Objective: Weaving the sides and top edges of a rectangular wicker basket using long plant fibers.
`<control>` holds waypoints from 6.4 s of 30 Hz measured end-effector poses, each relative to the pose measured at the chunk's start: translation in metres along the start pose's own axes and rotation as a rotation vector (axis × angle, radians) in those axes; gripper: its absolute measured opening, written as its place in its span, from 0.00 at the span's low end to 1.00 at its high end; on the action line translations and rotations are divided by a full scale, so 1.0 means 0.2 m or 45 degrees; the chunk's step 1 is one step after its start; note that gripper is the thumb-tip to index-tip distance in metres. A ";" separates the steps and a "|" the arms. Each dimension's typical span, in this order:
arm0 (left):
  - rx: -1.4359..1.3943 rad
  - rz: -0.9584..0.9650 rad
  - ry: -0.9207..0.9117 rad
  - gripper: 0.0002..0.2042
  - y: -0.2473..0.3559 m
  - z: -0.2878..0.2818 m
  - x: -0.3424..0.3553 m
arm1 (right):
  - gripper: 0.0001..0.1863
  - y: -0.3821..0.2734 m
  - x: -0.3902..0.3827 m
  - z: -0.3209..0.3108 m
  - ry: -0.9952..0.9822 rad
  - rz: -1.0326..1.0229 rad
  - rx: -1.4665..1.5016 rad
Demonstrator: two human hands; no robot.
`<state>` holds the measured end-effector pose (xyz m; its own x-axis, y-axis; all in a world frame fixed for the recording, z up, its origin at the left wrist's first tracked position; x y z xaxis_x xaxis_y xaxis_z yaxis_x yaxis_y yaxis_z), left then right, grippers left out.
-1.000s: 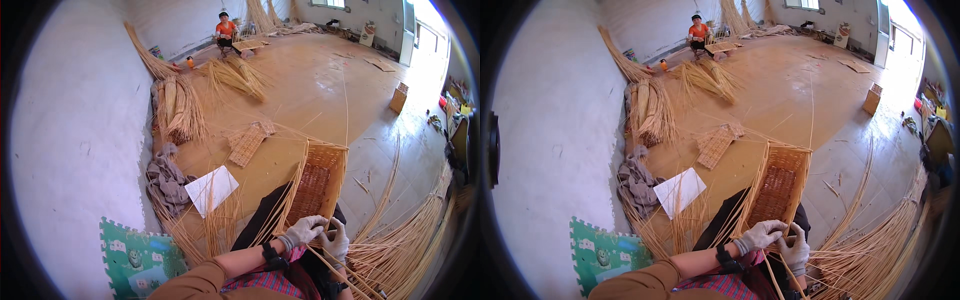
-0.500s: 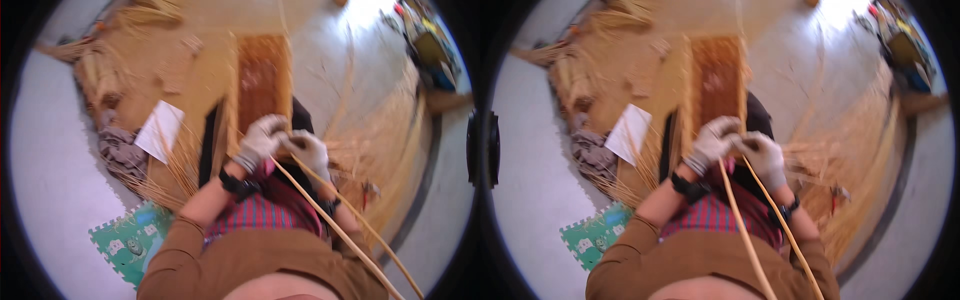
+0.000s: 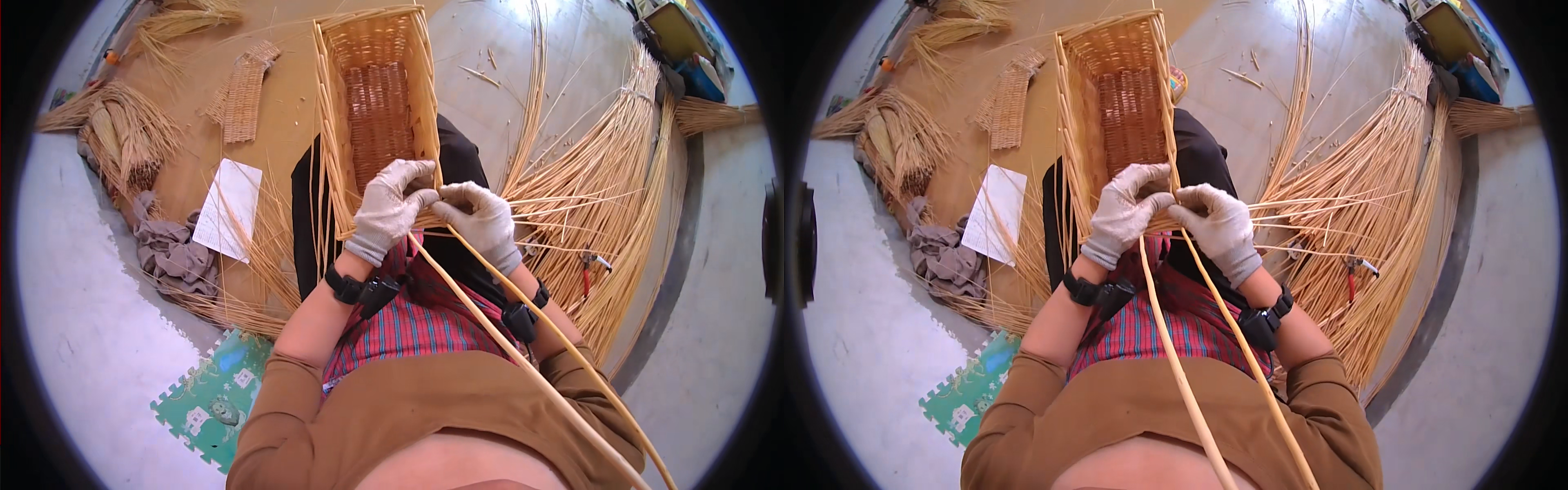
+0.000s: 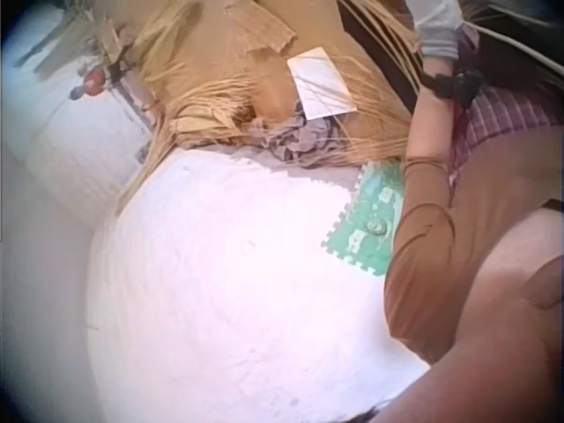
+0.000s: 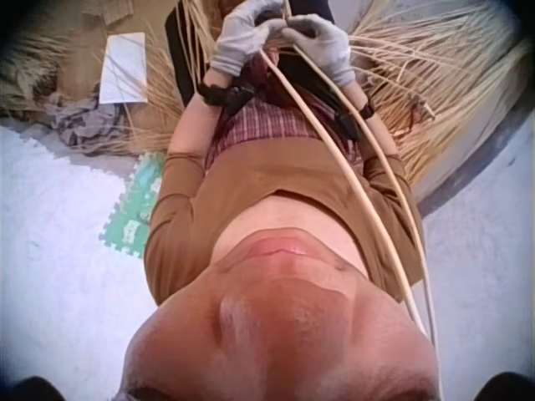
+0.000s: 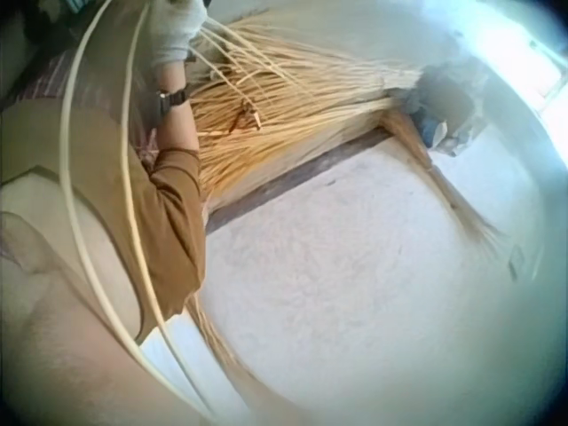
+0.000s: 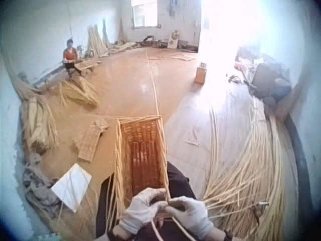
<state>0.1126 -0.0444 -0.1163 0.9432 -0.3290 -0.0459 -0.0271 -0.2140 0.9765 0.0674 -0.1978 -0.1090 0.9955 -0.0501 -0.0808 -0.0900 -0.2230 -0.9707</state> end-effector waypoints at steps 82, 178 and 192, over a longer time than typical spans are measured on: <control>1.059 0.543 -0.168 0.18 0.23 0.03 -0.25 | 0.11 -0.26 0.30 -0.28 -0.223 0.155 -0.048; 0.251 0.527 -0.090 0.06 0.22 0.03 -0.09 | 0.12 -0.52 0.39 0.06 -0.151 -1.040 -1.308; -0.485 -0.272 0.146 0.17 0.20 -0.31 0.00 | 0.16 -0.83 0.25 -0.05 0.228 -1.317 -0.693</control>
<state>0.1318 0.0037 -0.0646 0.9457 -0.2055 -0.2520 0.2755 0.0946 0.9566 0.1321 -0.1733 0.0510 0.5884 0.2712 0.7618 0.7116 -0.6209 -0.3286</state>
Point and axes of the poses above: each hand's wrist, its own x-axis towards the middle knuckle, its own z-axis out of the palm, y = z × x, the point moved 10 cm from there along x, towards the middle knuckle, and after that the axes turned 5 degrees about x, right-handed, at the moved point
